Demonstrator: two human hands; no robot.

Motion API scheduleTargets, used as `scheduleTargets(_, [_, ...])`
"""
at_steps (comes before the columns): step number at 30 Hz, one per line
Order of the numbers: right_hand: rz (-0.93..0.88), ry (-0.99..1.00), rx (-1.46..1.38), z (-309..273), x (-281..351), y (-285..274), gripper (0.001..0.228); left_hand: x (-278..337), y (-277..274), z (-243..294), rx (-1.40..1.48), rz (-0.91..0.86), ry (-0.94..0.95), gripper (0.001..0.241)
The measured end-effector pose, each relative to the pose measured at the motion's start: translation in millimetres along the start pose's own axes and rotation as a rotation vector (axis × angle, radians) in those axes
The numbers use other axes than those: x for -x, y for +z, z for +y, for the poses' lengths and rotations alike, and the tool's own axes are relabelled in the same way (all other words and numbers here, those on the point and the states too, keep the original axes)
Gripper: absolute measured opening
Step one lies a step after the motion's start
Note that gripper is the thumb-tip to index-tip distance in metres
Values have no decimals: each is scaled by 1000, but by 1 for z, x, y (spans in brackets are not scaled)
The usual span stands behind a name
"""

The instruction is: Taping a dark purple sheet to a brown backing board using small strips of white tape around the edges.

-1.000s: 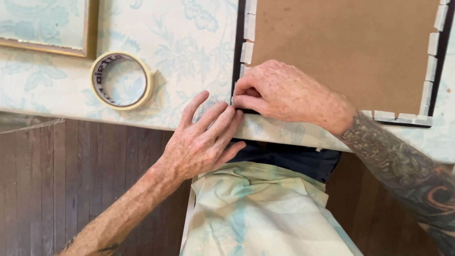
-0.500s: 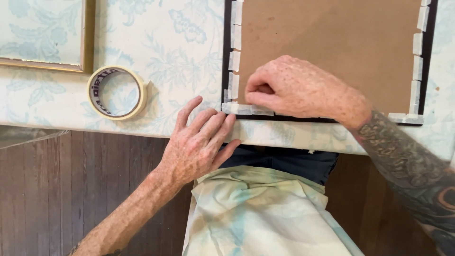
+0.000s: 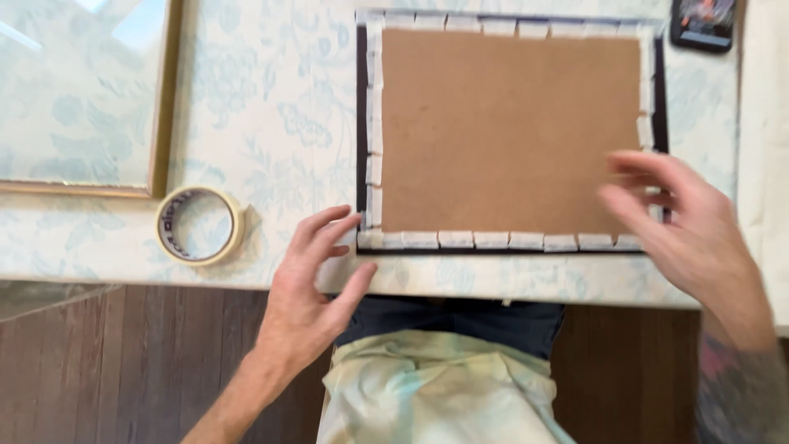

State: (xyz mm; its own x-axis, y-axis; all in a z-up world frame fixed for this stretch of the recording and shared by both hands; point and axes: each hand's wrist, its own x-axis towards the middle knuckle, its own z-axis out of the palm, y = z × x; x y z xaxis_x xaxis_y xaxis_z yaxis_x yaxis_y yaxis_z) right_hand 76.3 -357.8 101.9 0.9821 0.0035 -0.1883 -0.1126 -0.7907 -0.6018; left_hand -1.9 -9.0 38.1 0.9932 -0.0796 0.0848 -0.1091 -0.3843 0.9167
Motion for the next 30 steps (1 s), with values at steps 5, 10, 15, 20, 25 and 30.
scheduleTargets(5, [90, 331, -84, 35, 16, -21, 51, -8, 1, -2, 367, -25, -237, 53])
scheduleTargets(10, [90, 434, -306, 56, 22, -20, 47, -14, 11, 11, 337, -29, -307, 52])
scheduleTargets(15, [68, 448, -415, 48, 23, -20, 46, -11, 19, 10, 268, -6, -304, 48])
scheduleTargets(20, [115, 471, -324, 64, 26, -22, 50, -15, 13, 15, 358, 28, -438, 68])
scheduleTargets(25, [118, 429, -388, 71, 28, -18, 47, -23, 11, 16, 446, 45, -677, 79])
scheduleTargets(30, [135, 317, -450, 89, 29, -15, 47, -26, 12, 16, 419, 37, -703, 80])
